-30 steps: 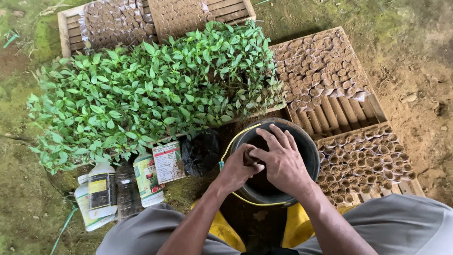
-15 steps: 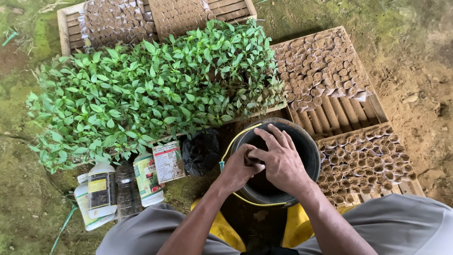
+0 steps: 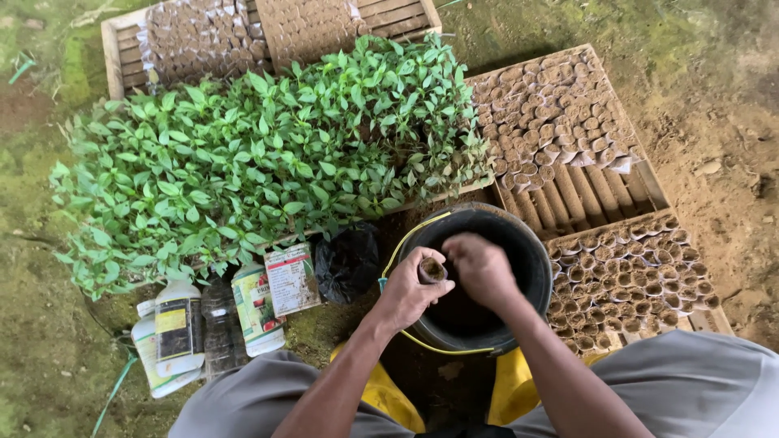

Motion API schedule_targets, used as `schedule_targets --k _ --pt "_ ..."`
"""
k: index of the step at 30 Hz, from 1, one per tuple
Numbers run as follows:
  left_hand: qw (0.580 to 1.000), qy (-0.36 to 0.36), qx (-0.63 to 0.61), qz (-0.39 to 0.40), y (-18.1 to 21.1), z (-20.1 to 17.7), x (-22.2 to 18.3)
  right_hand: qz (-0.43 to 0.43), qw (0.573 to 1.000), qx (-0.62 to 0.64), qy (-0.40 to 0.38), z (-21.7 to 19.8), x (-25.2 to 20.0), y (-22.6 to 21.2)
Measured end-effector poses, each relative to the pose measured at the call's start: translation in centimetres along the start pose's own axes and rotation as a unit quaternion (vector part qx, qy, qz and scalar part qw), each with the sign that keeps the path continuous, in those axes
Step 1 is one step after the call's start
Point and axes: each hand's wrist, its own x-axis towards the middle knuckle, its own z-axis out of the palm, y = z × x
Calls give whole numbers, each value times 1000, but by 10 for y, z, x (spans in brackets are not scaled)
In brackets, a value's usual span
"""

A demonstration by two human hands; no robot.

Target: Filling small cardboard tubes with seeds and soil and placing them in a tray.

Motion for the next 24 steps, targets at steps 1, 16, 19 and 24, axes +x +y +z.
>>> schedule_targets --k 1,16,19,24 --pt "1000 2 -14 4 -2 0 0 18 999 18 -32 14 -5 17" --pt "998 -10 -53 -14 12 4 -10 -62 852 -246 -457 130 -66 157" --pt "992 -38 -107 51 -24 -2 9 -98 798 -273 -527 129 -70 192" --pt "988 -18 -146 48 -3 1 0 530 730 392 -178 37 -19 60"
